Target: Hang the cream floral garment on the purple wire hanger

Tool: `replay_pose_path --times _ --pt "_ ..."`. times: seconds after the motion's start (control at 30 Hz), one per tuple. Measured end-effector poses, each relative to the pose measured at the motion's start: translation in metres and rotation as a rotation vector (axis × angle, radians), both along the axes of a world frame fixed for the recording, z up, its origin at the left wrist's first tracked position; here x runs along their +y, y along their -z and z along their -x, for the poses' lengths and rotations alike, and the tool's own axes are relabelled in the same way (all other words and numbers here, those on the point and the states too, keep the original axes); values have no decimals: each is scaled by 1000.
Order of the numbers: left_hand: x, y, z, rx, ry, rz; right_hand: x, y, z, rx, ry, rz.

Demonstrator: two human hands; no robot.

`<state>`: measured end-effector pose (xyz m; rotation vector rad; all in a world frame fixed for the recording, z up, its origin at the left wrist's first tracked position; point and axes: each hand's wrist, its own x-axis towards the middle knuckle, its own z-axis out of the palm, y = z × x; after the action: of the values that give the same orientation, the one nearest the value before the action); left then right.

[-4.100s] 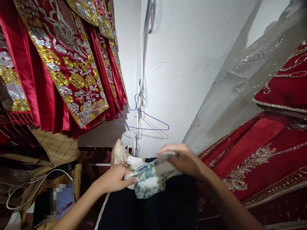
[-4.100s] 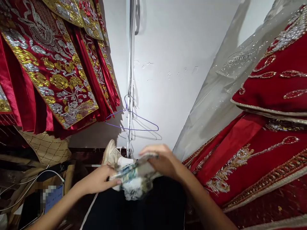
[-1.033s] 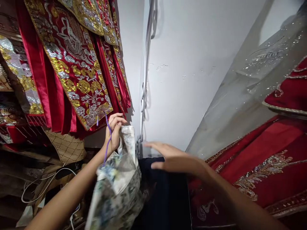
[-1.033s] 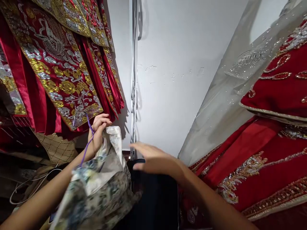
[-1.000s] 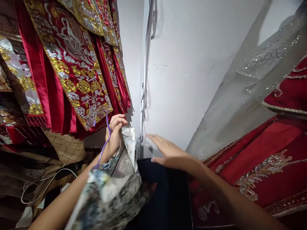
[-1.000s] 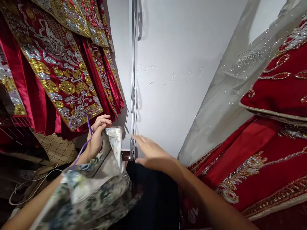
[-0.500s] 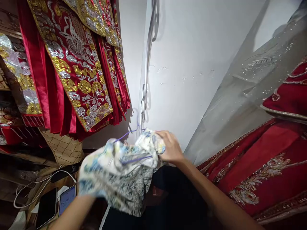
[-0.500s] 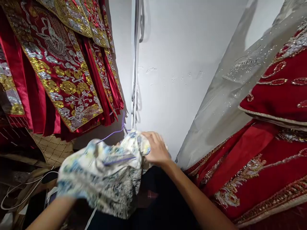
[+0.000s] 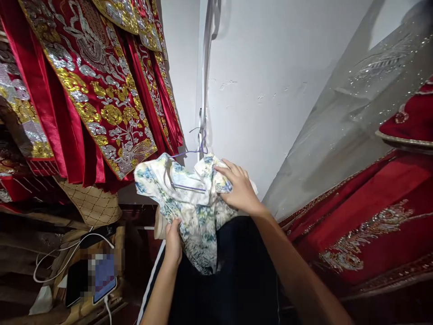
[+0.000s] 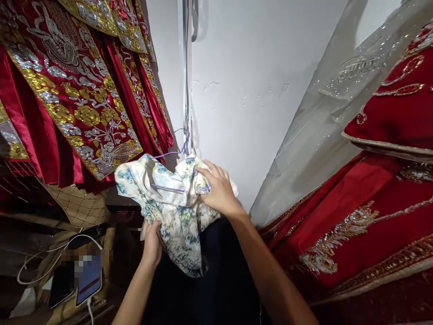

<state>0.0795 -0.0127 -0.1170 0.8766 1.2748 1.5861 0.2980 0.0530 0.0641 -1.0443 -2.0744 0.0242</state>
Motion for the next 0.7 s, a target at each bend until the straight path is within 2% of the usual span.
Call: replay_pose_path --times 0.1,0.2,0.27,0.33,0.43,0.53,0.63,0.7 --pt "-20 18 -9 -208 6 165 -34 56 0 416 -88 294" --pt "-34 21 -14 -120 38 217 -67 116 22 795 -85 668" --pt "-38 18 -14 -47 27 246 -79 141 44 904 -137 869" --pt "-40 14 -12 -16 54 247 -79 146 63 922 -186 981" --pt "-44 8 -5 13 127 200 -63 135 75 848 -106 949" --pt "-50 1 4 71 165 163 -50 128 75 672 -20 960" --pt "-52 -5 12 87 207 174 -50 134 72 577 24 1011" --pt "-51 -6 16 80 179 157 -55 140 69 570 41 1018"
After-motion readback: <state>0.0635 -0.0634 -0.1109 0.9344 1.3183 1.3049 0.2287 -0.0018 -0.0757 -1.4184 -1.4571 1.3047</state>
